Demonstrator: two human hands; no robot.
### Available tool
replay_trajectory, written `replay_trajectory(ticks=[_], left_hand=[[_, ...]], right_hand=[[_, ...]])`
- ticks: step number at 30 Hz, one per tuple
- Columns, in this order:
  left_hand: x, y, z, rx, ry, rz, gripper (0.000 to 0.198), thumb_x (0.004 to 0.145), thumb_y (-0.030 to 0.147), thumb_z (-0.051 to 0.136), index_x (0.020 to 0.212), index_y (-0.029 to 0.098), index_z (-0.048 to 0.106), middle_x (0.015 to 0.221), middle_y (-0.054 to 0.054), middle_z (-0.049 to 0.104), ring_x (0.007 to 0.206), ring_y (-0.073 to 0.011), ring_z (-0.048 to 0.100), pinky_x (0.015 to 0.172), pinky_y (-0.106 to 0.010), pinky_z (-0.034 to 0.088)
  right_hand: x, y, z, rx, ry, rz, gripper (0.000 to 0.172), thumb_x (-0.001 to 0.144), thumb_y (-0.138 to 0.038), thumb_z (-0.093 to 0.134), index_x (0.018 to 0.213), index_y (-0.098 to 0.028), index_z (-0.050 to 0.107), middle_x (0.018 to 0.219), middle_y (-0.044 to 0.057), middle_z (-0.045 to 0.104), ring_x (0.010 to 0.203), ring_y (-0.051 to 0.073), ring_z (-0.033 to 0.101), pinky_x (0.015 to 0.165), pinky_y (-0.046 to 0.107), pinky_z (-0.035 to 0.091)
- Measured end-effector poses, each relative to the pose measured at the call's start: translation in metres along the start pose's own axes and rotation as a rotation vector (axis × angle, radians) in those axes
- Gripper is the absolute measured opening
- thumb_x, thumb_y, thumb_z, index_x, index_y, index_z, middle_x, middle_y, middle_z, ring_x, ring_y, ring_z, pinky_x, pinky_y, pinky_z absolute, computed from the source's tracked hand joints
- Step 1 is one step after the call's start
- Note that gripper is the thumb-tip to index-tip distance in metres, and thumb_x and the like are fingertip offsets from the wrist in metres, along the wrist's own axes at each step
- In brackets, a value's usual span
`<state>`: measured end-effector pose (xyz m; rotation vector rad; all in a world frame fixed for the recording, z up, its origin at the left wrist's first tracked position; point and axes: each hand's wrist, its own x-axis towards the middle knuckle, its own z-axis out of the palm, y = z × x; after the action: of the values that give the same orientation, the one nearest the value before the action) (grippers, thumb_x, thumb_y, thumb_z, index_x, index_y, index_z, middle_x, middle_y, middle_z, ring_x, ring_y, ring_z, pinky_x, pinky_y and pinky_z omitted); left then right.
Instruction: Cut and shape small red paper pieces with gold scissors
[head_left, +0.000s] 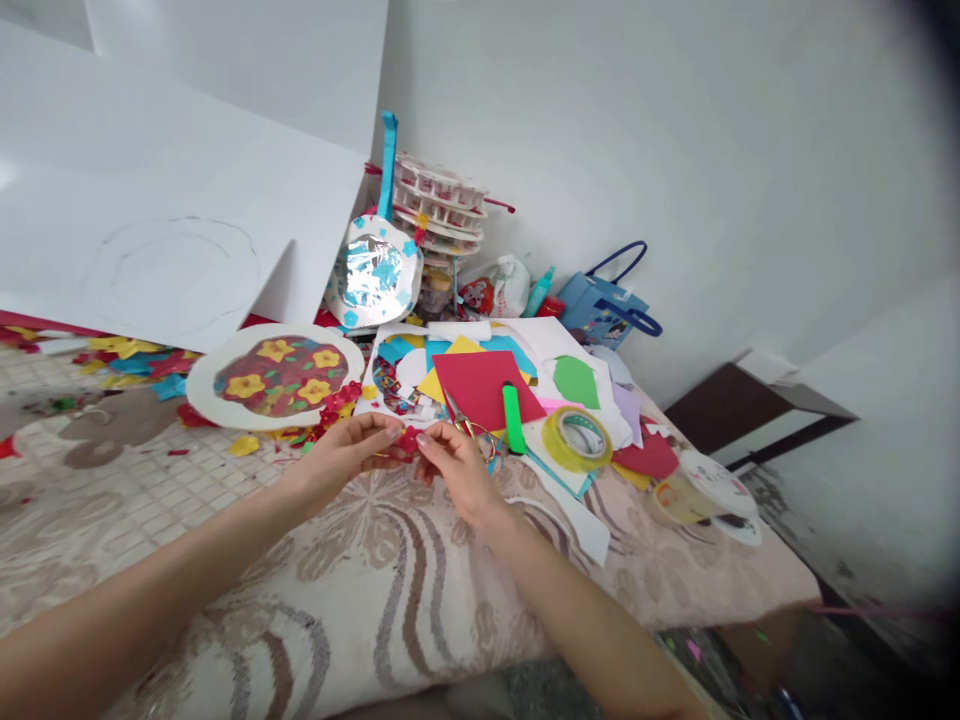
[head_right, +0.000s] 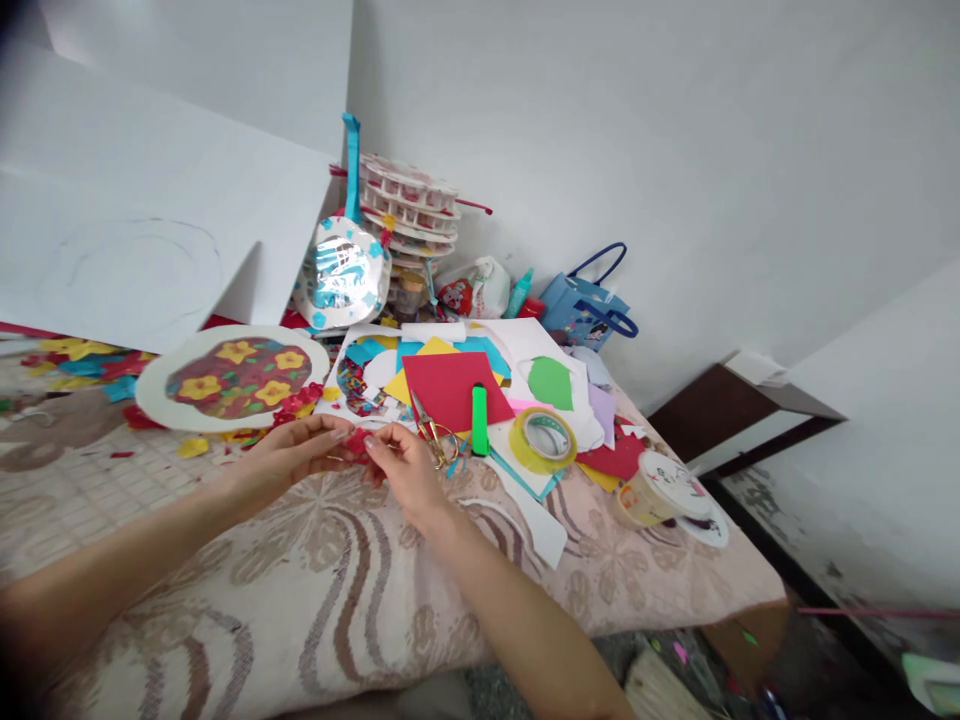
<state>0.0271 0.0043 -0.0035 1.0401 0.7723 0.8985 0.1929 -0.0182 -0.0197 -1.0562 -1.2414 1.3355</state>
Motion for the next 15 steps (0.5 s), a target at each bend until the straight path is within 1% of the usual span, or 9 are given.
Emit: replay_trajectory(ticks=[3, 6, 8, 11, 13, 15], left_hand=[[-0.001, -0.001, 0.001, 0.076, 0.045, 0.034, 0.026, 0.068, 0.032, 0.071, 0.085, 0.016, 0.060, 0.078, 0.000, 0.062, 0.067, -0.0114, 0.060, 0.065, -0.024, 0.050], [0.004, 0.004, -0.009, 0.142, 0.093, 0.085, 0.027, 0.064, 0.032, 0.073, 0.083, 0.017, 0.060, 0.073, 0.000, 0.063, 0.064, -0.0122, 0.060, 0.062, -0.024, 0.049], [0.011, 0.014, -0.023, 0.199, 0.160, 0.149, 0.028, 0.063, 0.033, 0.073, 0.083, 0.017, 0.061, 0.073, -0.001, 0.065, 0.064, -0.0133, 0.061, 0.063, -0.025, 0.049], [0.029, 0.035, -0.049, 0.327, 0.313, 0.273, 0.029, 0.061, 0.034, 0.074, 0.080, 0.017, 0.062, 0.070, -0.001, 0.067, 0.066, -0.0141, 0.062, 0.065, -0.025, 0.049], [0.042, 0.048, -0.064, 0.410, 0.372, 0.276, 0.030, 0.058, 0.032, 0.075, 0.078, 0.015, 0.062, 0.066, -0.001, 0.066, 0.063, -0.0148, 0.062, 0.063, -0.026, 0.049], [0.054, 0.054, -0.074, 0.492, 0.384, 0.277, 0.032, 0.058, 0.033, 0.074, 0.078, 0.012, 0.061, 0.059, 0.000, 0.065, 0.056, -0.0138, 0.060, 0.057, -0.024, 0.047]], right_hand=[[0.000, 0.002, 0.001, -0.058, -0.016, -0.003, 0.026, 0.075, -0.046, 0.059, 0.073, -0.020, 0.054, 0.055, -0.005, 0.052, 0.045, 0.009, 0.048, 0.044, 0.021, 0.036], [0.001, 0.003, 0.001, -0.053, -0.013, 0.012, 0.030, 0.077, -0.051, 0.055, 0.075, -0.021, 0.055, 0.066, -0.002, 0.056, 0.045, 0.009, 0.050, 0.040, 0.021, 0.035], [0.002, 0.004, 0.001, -0.039, -0.015, 0.019, 0.031, 0.079, -0.052, 0.052, 0.075, -0.021, 0.056, 0.072, -0.001, 0.057, 0.046, 0.009, 0.051, 0.039, 0.021, 0.035], [0.002, 0.004, 0.001, -0.035, -0.035, 0.036, 0.031, 0.079, -0.050, 0.053, 0.074, -0.020, 0.057, 0.071, 0.000, 0.057, 0.048, 0.009, 0.051, 0.040, 0.020, 0.035], [0.001, 0.003, 0.001, -0.035, -0.051, 0.046, 0.031, 0.079, -0.049, 0.054, 0.073, -0.019, 0.058, 0.071, 0.000, 0.058, 0.048, 0.009, 0.051, 0.040, 0.020, 0.035], [0.000, 0.002, 0.002, -0.034, -0.071, 0.048, 0.030, 0.079, -0.048, 0.054, 0.073, -0.019, 0.058, 0.071, 0.000, 0.058, 0.048, 0.009, 0.051, 0.040, 0.020, 0.035]])
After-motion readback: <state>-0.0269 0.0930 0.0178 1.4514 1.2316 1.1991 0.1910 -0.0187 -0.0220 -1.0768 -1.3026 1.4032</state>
